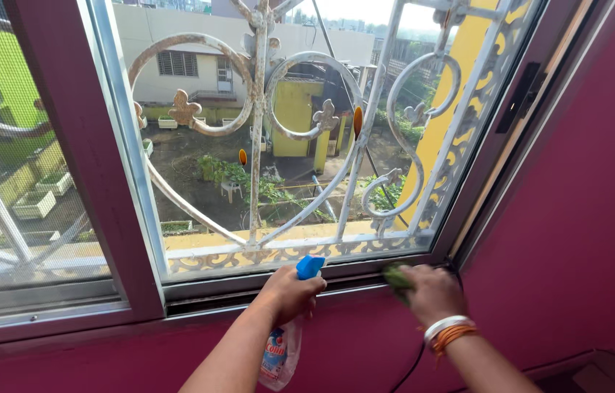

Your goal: The person cleans a glass window pane by spraying a liquid from a bottle and wiping the surface with a cloth.

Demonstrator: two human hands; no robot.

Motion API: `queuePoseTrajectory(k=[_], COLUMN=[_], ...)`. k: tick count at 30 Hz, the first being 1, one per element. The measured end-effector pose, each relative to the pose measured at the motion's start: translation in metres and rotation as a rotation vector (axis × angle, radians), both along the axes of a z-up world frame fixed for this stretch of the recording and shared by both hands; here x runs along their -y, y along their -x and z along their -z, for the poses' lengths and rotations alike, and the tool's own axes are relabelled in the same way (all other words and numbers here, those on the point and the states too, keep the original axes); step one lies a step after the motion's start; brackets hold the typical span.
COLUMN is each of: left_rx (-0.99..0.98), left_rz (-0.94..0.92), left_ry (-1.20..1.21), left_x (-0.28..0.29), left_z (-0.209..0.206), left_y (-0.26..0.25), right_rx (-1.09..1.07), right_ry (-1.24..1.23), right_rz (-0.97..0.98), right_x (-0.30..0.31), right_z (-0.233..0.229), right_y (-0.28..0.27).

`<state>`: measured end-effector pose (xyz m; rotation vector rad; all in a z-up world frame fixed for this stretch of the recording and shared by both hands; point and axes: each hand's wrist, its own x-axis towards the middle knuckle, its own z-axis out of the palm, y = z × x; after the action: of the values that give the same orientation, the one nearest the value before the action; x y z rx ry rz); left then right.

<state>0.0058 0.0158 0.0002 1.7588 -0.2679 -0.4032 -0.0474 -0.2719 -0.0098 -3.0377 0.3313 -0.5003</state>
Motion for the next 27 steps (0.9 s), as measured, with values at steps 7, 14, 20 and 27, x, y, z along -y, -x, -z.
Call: queuePoseTrajectory(k=[7,14,20,27], left_rx=[-0.063,0.042,-0.017,0.019], left_rz=[0.011,-0.026,-0.025,-0.018], left_ry=[0.082,-0.012,-0.077,-0.093], left_x=[0.001,0.000,0.000,-0.001], left_z=[0.005,0.002,-0.009,-0.012], left_y=[-0.005,0.003,0.009,0.013], right_rx=[0.074,-0.120,0.006,0.104], right_ry=[-0.064,-0.161,-0.040,-0.289], right_rz=[-0.161,0.255,0.240,0.175], right_x=[-0.030,0.049,0.052,0.063], right_z=[-0.003,-0.013,0.010,0.003], right_y=[0.010,0.014,-0.003,-0.005])
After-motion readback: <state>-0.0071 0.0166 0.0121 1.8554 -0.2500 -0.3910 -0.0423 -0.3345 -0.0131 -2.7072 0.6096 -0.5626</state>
